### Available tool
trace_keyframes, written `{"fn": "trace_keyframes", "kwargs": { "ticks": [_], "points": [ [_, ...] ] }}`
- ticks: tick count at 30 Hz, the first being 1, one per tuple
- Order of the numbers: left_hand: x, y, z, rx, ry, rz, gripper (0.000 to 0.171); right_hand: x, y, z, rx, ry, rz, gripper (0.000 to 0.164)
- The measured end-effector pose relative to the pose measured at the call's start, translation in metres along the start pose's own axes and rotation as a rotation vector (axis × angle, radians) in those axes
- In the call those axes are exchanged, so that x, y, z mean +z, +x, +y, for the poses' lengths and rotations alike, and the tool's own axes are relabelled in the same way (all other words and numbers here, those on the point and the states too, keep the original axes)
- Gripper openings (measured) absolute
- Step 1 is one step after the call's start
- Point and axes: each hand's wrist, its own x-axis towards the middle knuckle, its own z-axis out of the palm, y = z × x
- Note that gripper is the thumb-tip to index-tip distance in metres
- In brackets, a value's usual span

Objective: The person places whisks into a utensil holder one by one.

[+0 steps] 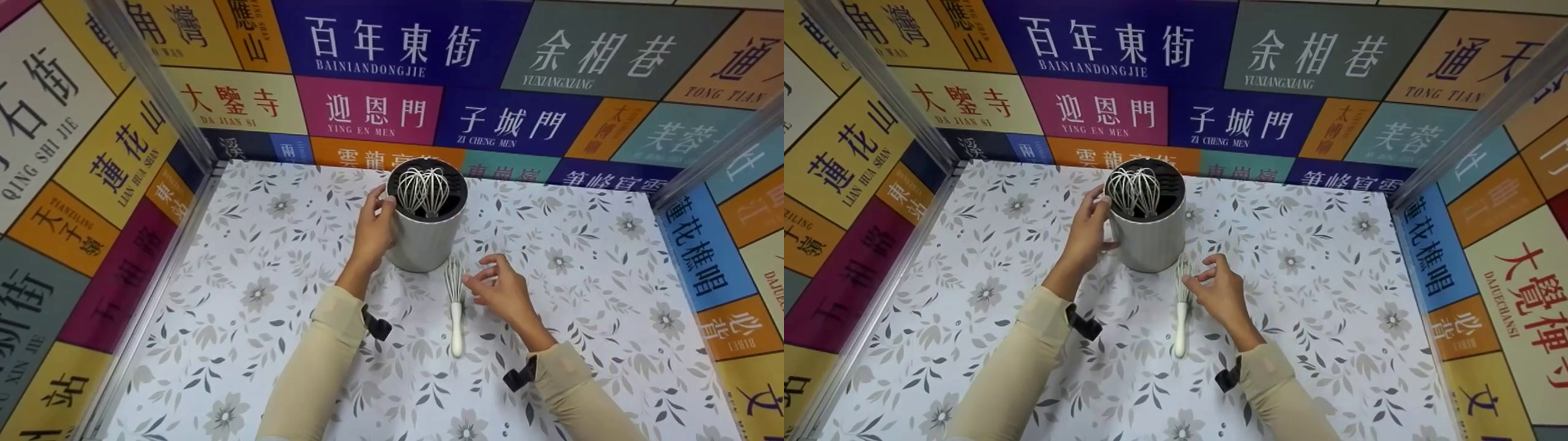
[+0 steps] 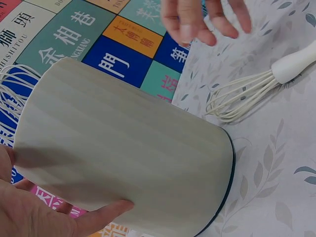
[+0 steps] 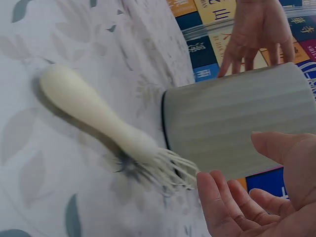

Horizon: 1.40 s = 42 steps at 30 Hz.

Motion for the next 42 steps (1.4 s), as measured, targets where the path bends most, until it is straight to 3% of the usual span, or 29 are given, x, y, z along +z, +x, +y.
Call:
{"fn": "trace_keyframes", "kwargs": {
  "ticks": [13,27,42],
  "points": [
    [0.000,-0.001,0.000,0.019,0.000,-0.001,0.048,0.030,-0.013,0.032,0.110,-0.062,-0.044,0.064],
    [0.000,-0.001,0.000,0.028,-0.005,0.003,0.046,0.040,-0.018,0.033,0.121,-0.089,-0.084,0.059],
    [0.000,0.000,0.000,0.039,0.002,0.006,0.048,0.038,-0.019,0.029,0.189,-0.030,-0.130,0.055]
  ]
}}
